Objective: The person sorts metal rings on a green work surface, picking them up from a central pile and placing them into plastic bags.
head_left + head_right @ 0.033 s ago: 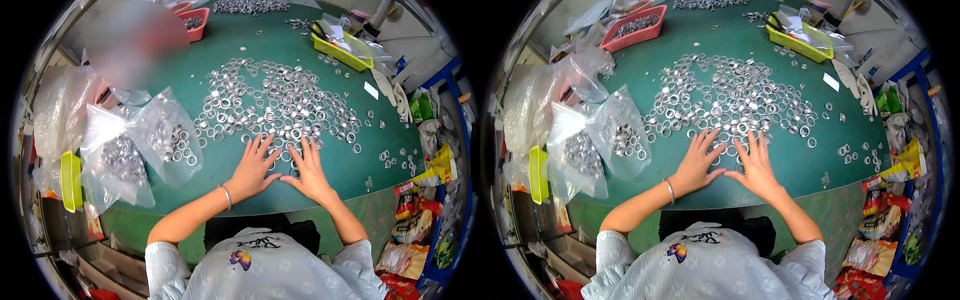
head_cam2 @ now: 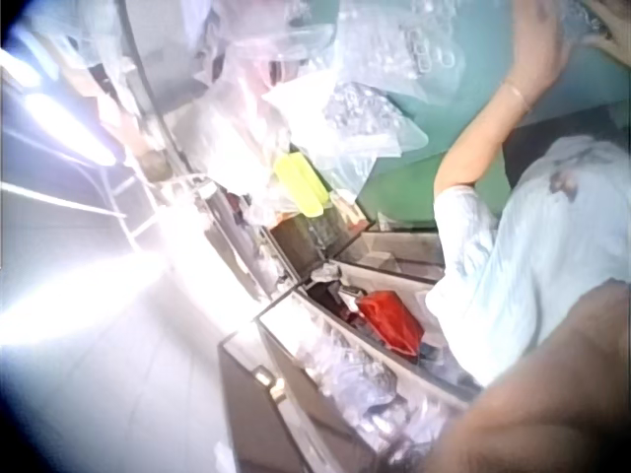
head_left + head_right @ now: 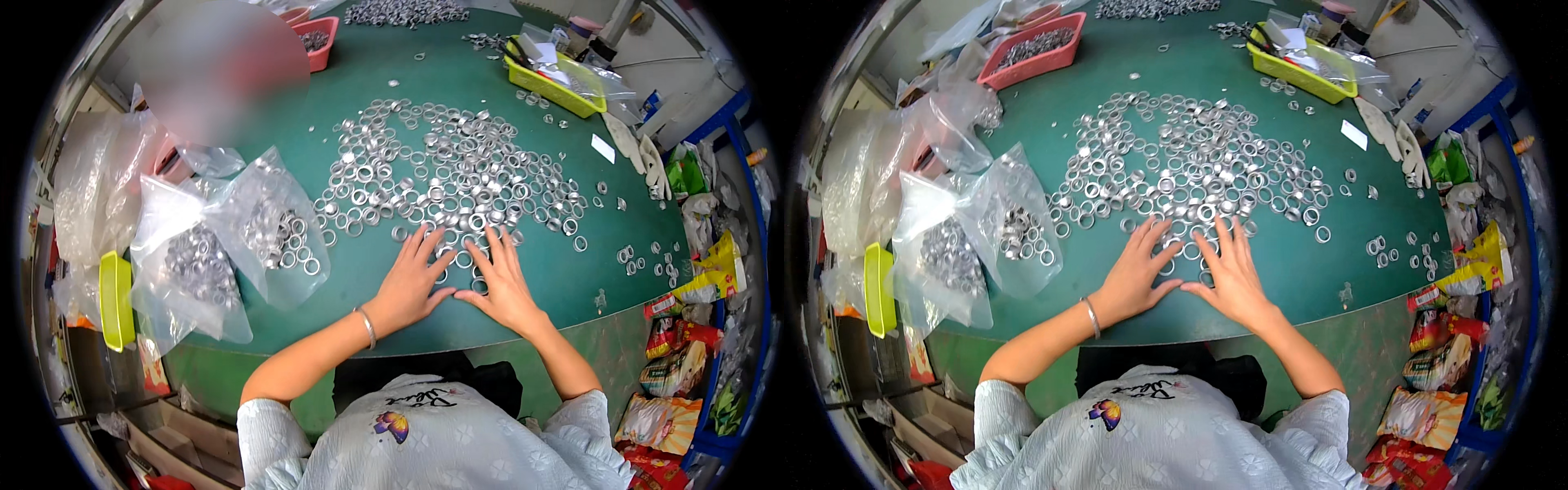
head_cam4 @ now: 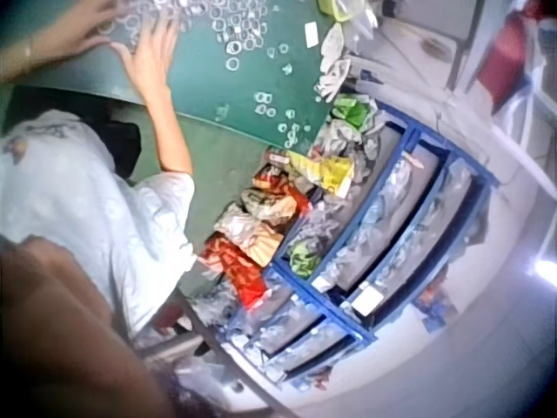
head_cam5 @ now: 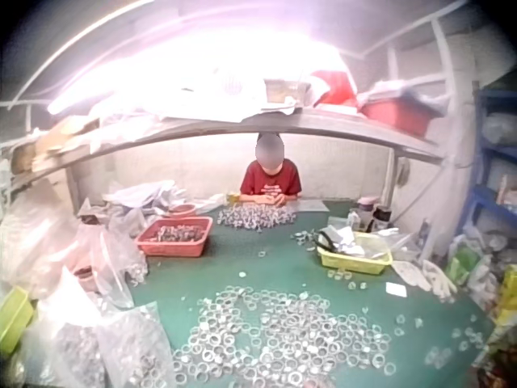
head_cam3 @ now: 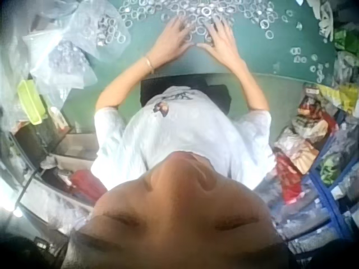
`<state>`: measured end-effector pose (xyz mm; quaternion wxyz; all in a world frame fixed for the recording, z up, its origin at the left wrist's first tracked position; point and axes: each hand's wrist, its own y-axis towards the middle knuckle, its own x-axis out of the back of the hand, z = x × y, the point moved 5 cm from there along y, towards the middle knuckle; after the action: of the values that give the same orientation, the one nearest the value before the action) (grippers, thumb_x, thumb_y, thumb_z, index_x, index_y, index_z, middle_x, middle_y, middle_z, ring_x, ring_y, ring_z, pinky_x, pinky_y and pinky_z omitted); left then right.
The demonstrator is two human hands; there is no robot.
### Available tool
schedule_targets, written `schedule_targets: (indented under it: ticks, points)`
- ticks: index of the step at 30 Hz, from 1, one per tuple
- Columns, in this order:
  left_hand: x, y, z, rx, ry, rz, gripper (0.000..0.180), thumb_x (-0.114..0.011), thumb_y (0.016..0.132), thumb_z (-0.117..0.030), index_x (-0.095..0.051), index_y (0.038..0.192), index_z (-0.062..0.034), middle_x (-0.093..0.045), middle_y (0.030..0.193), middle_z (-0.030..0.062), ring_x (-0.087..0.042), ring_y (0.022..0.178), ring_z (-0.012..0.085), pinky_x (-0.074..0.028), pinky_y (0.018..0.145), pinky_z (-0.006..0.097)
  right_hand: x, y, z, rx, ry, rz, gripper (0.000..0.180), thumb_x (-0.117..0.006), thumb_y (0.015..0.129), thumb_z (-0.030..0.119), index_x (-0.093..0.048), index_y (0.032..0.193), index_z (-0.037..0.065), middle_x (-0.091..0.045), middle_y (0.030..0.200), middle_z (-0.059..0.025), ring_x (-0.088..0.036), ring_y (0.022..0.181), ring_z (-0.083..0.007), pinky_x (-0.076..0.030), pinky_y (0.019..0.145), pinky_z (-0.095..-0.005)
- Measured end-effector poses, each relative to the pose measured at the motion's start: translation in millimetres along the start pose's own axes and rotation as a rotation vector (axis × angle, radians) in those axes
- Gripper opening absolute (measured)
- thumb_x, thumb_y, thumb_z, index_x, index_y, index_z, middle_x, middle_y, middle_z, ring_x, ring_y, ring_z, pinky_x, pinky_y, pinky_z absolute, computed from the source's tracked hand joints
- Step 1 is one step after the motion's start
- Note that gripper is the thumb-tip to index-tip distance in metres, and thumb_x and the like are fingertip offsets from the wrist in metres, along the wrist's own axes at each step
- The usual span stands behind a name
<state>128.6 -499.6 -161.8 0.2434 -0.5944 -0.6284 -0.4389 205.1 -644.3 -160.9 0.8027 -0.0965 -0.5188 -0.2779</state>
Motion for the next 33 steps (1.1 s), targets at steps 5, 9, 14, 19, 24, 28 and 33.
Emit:
schedule_targets:
  ticks: [5, 9, 14, 19, 24, 28, 33]
  points:
    - [9, -8, -12, -0.058, -0.008, 0.017, 0.049, -0.072, 0.077, -0.019, -0.056, 0.122, -0.0076, -0.047, 0.128, 0.0149, -0.039, 0.125, 0.0412, -0.039, 0.102, 0.046, 22, 9, 0, 0.090, 0.031, 0.047, 0.079, -0.078, 0.069, 0.045, -0.049, 0.133, 0.010, -0.024, 0.148, -0.0217, -0.017, 0.137, -0.0490, -0.022, 0.109, -0.0586]
    - [6, -19, -19, -0.003, 0.040, 0.033, 0.047, -0.071, 0.076, -0.015, -0.057, 0.121, -0.0087, -0.043, 0.134, 0.0162, -0.037, 0.127, 0.0430, -0.036, 0.104, 0.048, 4, -8, 11, 0.101, -0.016, 0.052, 0.073, -0.079, 0.069, 0.041, -0.052, 0.130, 0.011, -0.029, 0.147, -0.0181, -0.022, 0.135, -0.0477, -0.022, 0.109, -0.0581]
    - [32, -46, -53, 0.098, -0.214, -0.080, 0.047, -0.069, 0.077, -0.007, -0.057, 0.123, -0.0071, -0.043, 0.135, 0.0186, -0.040, 0.127, 0.0391, -0.033, 0.106, 0.047, 10, -21, 10, 0.046, 0.178, 0.029, 0.074, -0.079, 0.069, 0.034, -0.049, 0.132, 0.009, -0.034, 0.145, -0.0155, -0.026, 0.136, -0.0426, -0.024, 0.109, -0.0557]
    - [-35, -97, -81, 0.501, -1.578, 0.643, 0.034, -0.050, 0.096, -0.008, -0.051, 0.129, -0.0017, -0.054, 0.125, 0.0125, -0.058, 0.108, 0.0232, -0.045, 0.097, 0.034, 9, -21, 16, 0.063, 0.052, -0.005, 0.066, -0.076, 0.073, 0.029, -0.051, 0.130, 0.008, -0.036, 0.145, -0.0135, -0.030, 0.134, -0.0401, -0.027, 0.108, -0.0554]
    - [-103, -116, -64, 0.947, -2.295, 0.390, 0.048, -0.049, 0.098, -0.022, -0.036, 0.137, 0.0012, -0.048, 0.133, 0.0191, -0.051, 0.120, 0.0272, -0.041, 0.104, 0.039, 3, -44, 23, 0.011, 0.099, -0.040, 0.049, -0.073, 0.077, 0.022, -0.057, 0.121, 0.007, -0.041, 0.141, -0.0125, -0.031, 0.133, -0.0413, -0.030, 0.106, -0.0558]
    - [-121, -99, -76, 0.837, -2.459, 0.358, 0.053, -0.045, 0.097, -0.037, -0.035, 0.138, -0.0048, -0.040, 0.141, 0.0185, -0.043, 0.129, 0.0294, -0.035, 0.110, 0.043, 0, -56, 36, 0.015, 0.088, -0.041, 0.044, -0.072, 0.077, 0.019, -0.058, 0.117, 0.007, -0.044, 0.136, -0.0121, -0.032, 0.132, -0.0430, -0.030, 0.106, -0.0555]
    - [-126, -88, -71, 0.859, -2.513, 0.221, 0.061, -0.041, 0.094, -0.052, -0.039, 0.137, -0.0094, -0.041, 0.142, 0.0164, -0.043, 0.130, 0.0284, -0.030, 0.112, 0.045, 1, -57, 38, -0.050, 0.208, -0.129, 0.077, -0.082, 0.066, 0.023, -0.046, 0.133, 0.009, -0.033, 0.141, -0.0193, -0.027, 0.134, -0.0449, -0.028, 0.107, -0.0563]
